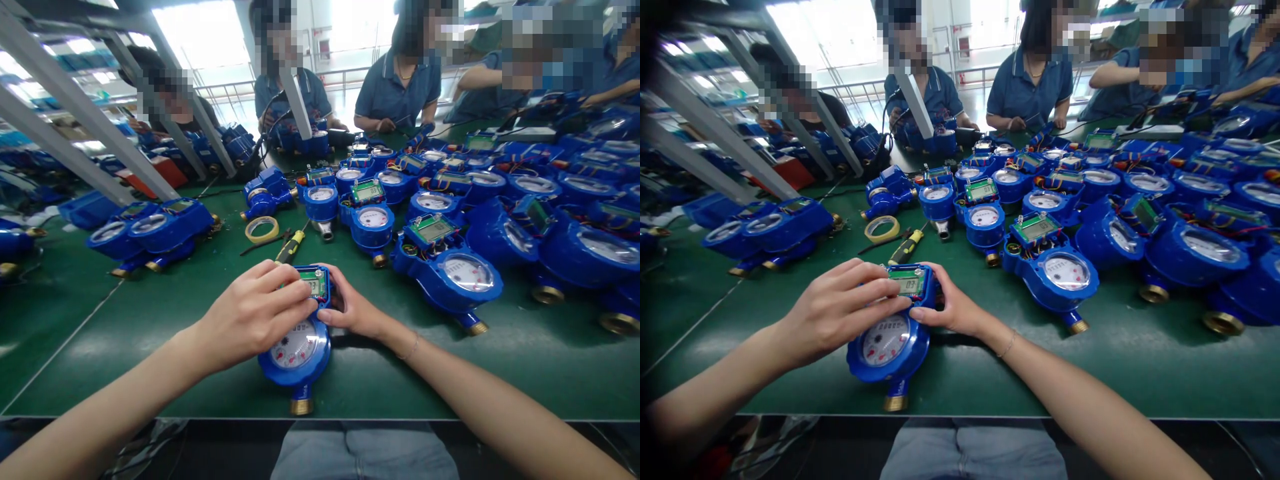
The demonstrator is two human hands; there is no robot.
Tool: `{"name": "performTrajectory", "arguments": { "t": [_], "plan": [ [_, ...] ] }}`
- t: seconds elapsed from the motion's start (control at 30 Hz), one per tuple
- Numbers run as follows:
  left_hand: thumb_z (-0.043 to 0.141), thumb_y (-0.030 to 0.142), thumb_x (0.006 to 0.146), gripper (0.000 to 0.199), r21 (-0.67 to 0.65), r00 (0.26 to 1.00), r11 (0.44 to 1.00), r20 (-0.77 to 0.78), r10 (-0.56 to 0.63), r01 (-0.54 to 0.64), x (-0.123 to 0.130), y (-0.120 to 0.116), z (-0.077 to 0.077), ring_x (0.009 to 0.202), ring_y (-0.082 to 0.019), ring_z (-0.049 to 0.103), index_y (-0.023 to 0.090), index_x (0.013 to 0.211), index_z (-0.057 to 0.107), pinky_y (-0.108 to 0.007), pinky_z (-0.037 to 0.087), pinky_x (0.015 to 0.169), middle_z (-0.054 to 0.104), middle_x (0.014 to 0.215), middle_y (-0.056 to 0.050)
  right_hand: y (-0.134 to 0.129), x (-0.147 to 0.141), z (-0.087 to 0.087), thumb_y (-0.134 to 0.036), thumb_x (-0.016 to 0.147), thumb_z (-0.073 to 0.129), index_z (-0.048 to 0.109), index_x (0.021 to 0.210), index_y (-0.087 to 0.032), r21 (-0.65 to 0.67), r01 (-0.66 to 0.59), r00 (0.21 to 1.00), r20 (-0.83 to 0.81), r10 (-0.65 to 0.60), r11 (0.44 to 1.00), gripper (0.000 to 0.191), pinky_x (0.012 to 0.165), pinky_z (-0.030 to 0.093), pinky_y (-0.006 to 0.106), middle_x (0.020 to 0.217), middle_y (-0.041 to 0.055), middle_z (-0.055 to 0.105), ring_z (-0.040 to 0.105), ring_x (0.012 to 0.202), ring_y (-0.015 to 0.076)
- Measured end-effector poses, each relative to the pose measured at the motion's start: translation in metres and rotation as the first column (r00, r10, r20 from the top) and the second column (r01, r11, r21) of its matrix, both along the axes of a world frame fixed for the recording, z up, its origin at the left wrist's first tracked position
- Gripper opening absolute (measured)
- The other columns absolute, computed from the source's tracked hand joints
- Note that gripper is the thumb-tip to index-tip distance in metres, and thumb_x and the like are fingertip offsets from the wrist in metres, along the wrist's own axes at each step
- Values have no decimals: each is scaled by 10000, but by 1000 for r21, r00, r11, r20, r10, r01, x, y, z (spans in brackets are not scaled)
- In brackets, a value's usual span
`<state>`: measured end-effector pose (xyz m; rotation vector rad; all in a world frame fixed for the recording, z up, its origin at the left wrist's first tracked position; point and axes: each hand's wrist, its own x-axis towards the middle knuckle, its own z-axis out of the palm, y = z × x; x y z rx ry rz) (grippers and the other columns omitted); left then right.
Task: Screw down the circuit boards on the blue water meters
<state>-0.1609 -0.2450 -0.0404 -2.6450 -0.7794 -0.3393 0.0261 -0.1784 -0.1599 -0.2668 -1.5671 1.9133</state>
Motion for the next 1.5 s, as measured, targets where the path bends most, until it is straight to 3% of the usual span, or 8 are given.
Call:
{"name": "performTrajectory", "arguments": {
  "t": [0.4, 0.7, 0.87, 0.97, 1.03, 1.2, 1.37, 1.5],
  "plan": [
    [517, 121, 865, 129, 119, 952, 954, -104, 287, -274, 29, -14, -6, 743, -251, 518, 122, 842, 644, -378, 405, 584, 582, 786, -78, -2, -1, 0, -348, 792, 761, 303, 1369, -240, -13, 3, 1000, -29, -3, 1000, 745, 1085, 335, 400, 1337, 83, 439, 450, 1234, 249],
    [490, 146, 875, 131, 169, 916, 944, -241, 319, -284, 38, -12, -4, 731, -242, 513, 144, 829, 612, -374, 398, 568, 542, 782, -54, -3, -1, -2, -375, 786, 765, 299, 1366, -247, -18, 7, 1000, -30, -7, 1000, 755, 1084, 344, 399, 1330, 82, 446, 466, 1224, 249],
    [507, 154, 883, 102, 156, 921, 908, 43, 386, -388, 10, -14, 2, 764, -214, 510, 133, 879, 606, -348, 428, 627, 557, 837, -72, -2, 2, -1, -359, 781, 776, 302, 1365, -268, -54, -3, 1000, 10, 4, 999, 758, 1070, 364, 446, 1353, 84, 440, 484, 1213, 265],
    [474, 227, 912, 153, -65, 704, 764, 347, 620, -641, -29, -13, -10, 860, -205, 524, 158, 907, 611, -353, 439, 765, 557, 888, -67, -2, 2, -1, -347, 784, 774, 300, 1359, -276, -88, -30, 1000, 5, 30, 996, 750, 1068, 368, 456, 1387, 91, 417, 470, 1239, 274],
    [452, 299, 911, 197, -402, 473, 597, 369, 800, -695, -56, -9, -33, 930, -225, 522, 191, 906, 616, -391, 417, 850, 563, 926, -62, -2, 1, -1, -354, 775, 781, 301, 1360, -261, -96, -26, 1000, -7, 26, 995, 762, 1075, 359, 456, 1389, 102, 417, 455, 1256, 280],
    [511, 328, 820, 193, -689, 337, 442, 294, 895, -574, -87, 2, -98, 768, -213, 591, 180, 813, 635, -370, 481, 725, 625, 818, -55, -6, 2, 9, -396, 760, 778, 267, 1383, -230, -106, 4, 999, 39, 0, 994, 823, 1071, 364, 460, 1409, 132, 399, 418, 1292, 297],
    [420, 459, 895, 431, -829, 229, 422, 359, 905, -368, -60, -10, -92, 1025, -236, 610, 201, 1221, 533, -390, 515, 857, 641, 1145, -93, -10, 12, 27, -439, 789, 747, 241, 1406, -251, -81, 75, 953, 299, -48, 994, 820, 1069, 344, 503, 1448, 143, 340, 456, 1247, 301],
    [560, 417, 859, 613, -841, 79, 407, 461, 884, 356, -8, -28, -70, 1250, -266, 507, 239, 1401, 335, -389, 471, 999, 507, 1385, -116, -13, 11, 33, -392, 814, 742, 208, 1401, -265, -240, -23, 978, 195, 71, 971, 803, 1082, 343, 476, 1392, 120, 435, 506, 1216, 267]
  ]
}}
